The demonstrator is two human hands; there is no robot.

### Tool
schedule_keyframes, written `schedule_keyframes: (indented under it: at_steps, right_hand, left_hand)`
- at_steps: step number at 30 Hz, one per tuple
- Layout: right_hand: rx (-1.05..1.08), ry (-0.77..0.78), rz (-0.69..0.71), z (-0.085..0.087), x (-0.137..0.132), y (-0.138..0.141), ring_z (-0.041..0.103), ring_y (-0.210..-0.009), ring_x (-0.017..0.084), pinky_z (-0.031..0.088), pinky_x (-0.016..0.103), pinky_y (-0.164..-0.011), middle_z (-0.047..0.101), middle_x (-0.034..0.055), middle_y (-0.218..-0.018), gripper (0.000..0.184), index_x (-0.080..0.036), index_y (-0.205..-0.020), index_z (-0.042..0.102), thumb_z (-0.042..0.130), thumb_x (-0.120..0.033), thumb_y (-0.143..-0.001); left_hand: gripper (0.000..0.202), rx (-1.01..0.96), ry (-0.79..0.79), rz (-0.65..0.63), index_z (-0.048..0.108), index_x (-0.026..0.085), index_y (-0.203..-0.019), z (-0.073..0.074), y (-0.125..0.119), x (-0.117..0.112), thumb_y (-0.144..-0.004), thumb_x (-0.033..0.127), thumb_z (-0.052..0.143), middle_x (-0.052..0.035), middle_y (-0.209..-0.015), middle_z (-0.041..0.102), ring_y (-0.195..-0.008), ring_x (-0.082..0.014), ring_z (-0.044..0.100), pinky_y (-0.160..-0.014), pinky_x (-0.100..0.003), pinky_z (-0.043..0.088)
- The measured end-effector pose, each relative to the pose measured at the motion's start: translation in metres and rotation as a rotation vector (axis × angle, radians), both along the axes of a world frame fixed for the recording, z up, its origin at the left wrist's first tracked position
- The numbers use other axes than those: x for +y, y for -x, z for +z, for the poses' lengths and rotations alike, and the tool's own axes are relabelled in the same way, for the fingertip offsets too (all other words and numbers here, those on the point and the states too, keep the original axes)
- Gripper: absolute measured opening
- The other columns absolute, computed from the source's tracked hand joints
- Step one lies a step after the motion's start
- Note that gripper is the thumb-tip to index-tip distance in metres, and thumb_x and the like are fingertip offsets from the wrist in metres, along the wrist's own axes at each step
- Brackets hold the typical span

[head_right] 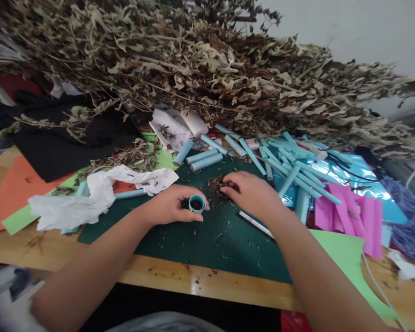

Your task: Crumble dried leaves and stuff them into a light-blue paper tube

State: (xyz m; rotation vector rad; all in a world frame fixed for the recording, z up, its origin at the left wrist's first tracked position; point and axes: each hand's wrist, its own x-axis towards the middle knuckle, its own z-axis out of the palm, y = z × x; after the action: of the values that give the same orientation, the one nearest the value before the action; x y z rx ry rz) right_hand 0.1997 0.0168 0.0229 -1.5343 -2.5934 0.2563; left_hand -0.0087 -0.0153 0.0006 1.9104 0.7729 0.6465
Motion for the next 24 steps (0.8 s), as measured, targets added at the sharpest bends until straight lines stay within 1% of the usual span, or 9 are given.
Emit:
schedule_keyframes:
  at_steps: [3,5,7,9,11,13,15,19,24]
  right_hand:
    - [-0.247,-0.062,-0.032,-0.012,-0.002,0.007,0.056,-0.072,0.020,0.039,0.028,-0.055,0.059,0.0055,-0.082,0.025,-0.020,-0.089,0.056,0.039,-0.036,-0.080]
    - [-0.318,-0.148,-0.023,-0.015,-0.004,0.017,0.055,-0.078,0.022,0.039,0.029,-0.057,0.059,0.0069,-0.086,0.028,-0.019,-0.093,0.056,0.038,-0.037,-0.080]
    - [-0.347,-0.177,0.001,-0.015,0.000,0.025,0.054,-0.084,0.024,0.039,0.031,-0.060,0.058,0.0074,-0.093,0.031,-0.021,-0.100,0.054,0.040,-0.039,-0.078]
    - [-0.380,-0.148,0.027,-0.015,0.010,0.029,0.053,-0.087,0.026,0.039,0.032,-0.060,0.057,0.0072,-0.098,0.034,-0.023,-0.104,0.052,0.043,-0.039,-0.075]
    - [-0.420,-0.057,0.065,-0.014,0.023,0.030,0.054,-0.086,0.026,0.040,0.032,-0.059,0.055,0.0070,-0.102,0.038,-0.024,-0.105,0.052,0.045,-0.042,-0.072]
    - [-0.450,0.041,0.102,-0.013,0.035,0.029,0.055,-0.084,0.026,0.040,0.032,-0.057,0.055,0.0071,-0.103,0.041,-0.024,-0.104,0.052,0.046,-0.046,-0.070]
    - [-0.474,0.083,0.123,-0.011,0.042,0.029,0.055,-0.084,0.026,0.039,0.031,-0.056,0.056,0.0073,-0.102,0.042,-0.024,-0.102,0.053,0.048,-0.046,-0.067]
    - [-0.479,0.079,0.120,-0.006,0.043,0.035,0.056,-0.078,0.024,0.038,0.030,-0.053,0.059,0.0061,-0.099,0.039,-0.023,-0.100,0.053,0.049,-0.043,-0.066]
    - [-0.487,0.116,0.121,-0.006,0.041,0.039,0.056,-0.075,0.023,0.034,0.028,-0.049,0.059,0.0061,-0.096,0.040,-0.024,-0.096,0.053,0.049,-0.048,-0.064]
  left_hand:
    - [0.025,0.020,0.003,0.006,0.057,0.016,-0.084,0.002,0.000,0.000,-0.068,0.035,0.058,-0.0011,-0.080,0.061,-0.073,-0.0130,0.054,-0.066,-0.021,0.039]
    - [0.025,0.035,0.010,0.012,0.058,0.016,-0.083,0.003,0.000,0.000,-0.068,0.035,0.058,-0.0012,-0.079,0.061,-0.072,-0.0132,0.054,-0.065,-0.021,0.039]
    - [0.026,0.045,0.010,0.020,0.058,0.015,-0.084,0.003,0.000,0.000,-0.068,0.036,0.058,-0.0016,-0.080,0.061,-0.073,-0.0135,0.054,-0.065,-0.021,0.038]
    - [0.027,0.049,0.006,0.021,0.058,0.015,-0.084,0.003,0.000,0.000,-0.068,0.036,0.058,-0.0020,-0.081,0.061,-0.074,-0.0136,0.054,-0.066,-0.022,0.038]
    - [0.027,0.046,0.004,0.012,0.057,0.015,-0.084,0.004,0.000,0.000,-0.068,0.036,0.057,-0.0022,-0.083,0.061,-0.075,-0.0135,0.054,-0.066,-0.021,0.038]
    - [0.027,0.043,0.003,-0.002,0.057,0.015,-0.085,0.004,0.001,0.000,-0.069,0.036,0.057,-0.0023,-0.083,0.061,-0.075,-0.0134,0.054,-0.067,-0.021,0.038]
    - [0.027,0.049,-0.001,-0.006,0.057,0.015,-0.085,0.004,0.001,0.000,-0.069,0.037,0.057,-0.0023,-0.083,0.061,-0.075,-0.0135,0.054,-0.067,-0.021,0.038]
    - [0.027,0.065,-0.007,0.000,0.057,0.015,-0.084,0.005,0.001,0.000,-0.069,0.038,0.057,-0.0024,-0.082,0.061,-0.075,-0.0138,0.054,-0.067,-0.022,0.039]
    - [0.026,0.049,-0.028,-0.023,0.057,0.015,-0.085,0.005,0.002,0.001,-0.070,0.037,0.056,-0.0027,-0.083,0.061,-0.076,-0.0138,0.054,-0.067,-0.021,0.039]
